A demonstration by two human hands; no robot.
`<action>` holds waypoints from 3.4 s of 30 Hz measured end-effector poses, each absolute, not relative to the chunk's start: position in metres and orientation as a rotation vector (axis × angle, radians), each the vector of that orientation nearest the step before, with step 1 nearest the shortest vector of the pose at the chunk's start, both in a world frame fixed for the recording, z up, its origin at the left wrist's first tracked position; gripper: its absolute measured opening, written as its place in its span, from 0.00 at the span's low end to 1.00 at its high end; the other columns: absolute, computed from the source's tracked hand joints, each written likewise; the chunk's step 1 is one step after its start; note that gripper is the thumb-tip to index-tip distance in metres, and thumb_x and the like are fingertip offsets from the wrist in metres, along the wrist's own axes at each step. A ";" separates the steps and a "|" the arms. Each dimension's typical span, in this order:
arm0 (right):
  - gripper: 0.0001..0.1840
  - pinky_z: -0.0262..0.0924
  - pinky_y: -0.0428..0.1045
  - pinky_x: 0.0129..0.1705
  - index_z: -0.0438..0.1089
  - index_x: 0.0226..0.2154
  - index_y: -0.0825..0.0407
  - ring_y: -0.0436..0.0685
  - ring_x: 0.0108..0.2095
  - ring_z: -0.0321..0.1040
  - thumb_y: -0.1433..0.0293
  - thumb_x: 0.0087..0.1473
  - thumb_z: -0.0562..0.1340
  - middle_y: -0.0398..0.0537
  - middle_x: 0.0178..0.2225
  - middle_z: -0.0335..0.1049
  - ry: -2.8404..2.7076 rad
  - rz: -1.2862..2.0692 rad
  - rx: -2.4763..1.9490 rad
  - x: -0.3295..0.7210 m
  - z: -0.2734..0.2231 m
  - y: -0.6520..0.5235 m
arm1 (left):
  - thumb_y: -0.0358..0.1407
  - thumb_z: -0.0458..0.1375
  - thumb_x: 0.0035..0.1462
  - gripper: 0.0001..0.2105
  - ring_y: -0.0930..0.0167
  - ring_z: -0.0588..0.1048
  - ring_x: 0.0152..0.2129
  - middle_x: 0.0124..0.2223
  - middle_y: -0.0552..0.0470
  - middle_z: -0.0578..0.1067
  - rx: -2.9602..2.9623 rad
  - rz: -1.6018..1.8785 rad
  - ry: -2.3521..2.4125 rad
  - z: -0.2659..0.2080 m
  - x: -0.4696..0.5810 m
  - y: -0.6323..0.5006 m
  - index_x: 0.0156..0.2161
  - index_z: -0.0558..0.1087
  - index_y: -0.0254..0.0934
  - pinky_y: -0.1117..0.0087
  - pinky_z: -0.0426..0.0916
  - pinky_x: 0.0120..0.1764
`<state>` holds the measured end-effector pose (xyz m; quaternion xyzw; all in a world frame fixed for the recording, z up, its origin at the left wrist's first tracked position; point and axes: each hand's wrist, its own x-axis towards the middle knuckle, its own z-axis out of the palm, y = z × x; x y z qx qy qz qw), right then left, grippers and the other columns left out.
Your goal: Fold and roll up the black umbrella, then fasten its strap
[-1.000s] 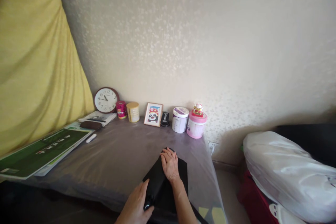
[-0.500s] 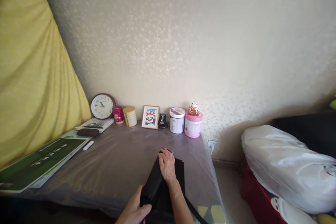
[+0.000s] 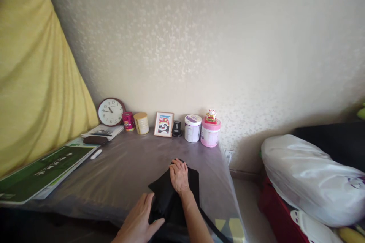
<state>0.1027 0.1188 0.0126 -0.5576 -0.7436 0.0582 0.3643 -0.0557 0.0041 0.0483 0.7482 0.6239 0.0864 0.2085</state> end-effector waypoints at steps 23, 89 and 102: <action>0.13 0.42 0.59 0.57 0.72 0.36 0.44 0.57 0.55 0.56 0.69 0.57 0.52 0.43 0.48 0.69 -1.996 0.079 -1.491 0.106 0.014 0.133 | 0.30 0.47 0.48 0.37 0.68 0.54 0.59 0.62 0.42 0.54 2.005 0.575 1.572 -0.001 -0.029 0.014 0.63 0.38 0.29 0.65 0.51 0.58; 0.09 0.56 0.40 0.26 0.65 0.29 0.50 0.45 0.19 0.67 0.71 0.54 0.51 0.38 0.25 0.75 -1.766 0.742 -1.667 0.082 0.050 0.089 | 0.34 0.52 0.49 0.32 0.60 0.63 0.54 0.57 0.37 0.62 2.314 0.792 1.782 0.007 -0.045 -0.003 0.59 0.49 0.30 0.58 0.62 0.51; 0.12 0.59 0.45 0.37 0.72 0.35 0.46 0.52 0.33 0.70 0.68 0.56 0.53 0.43 0.30 0.75 -1.970 0.485 -1.379 0.087 0.048 0.074 | 0.28 0.48 0.45 0.37 0.64 0.52 0.60 0.64 0.36 0.48 2.150 0.436 1.603 -0.003 -0.024 0.005 0.61 0.41 0.24 0.60 0.52 0.59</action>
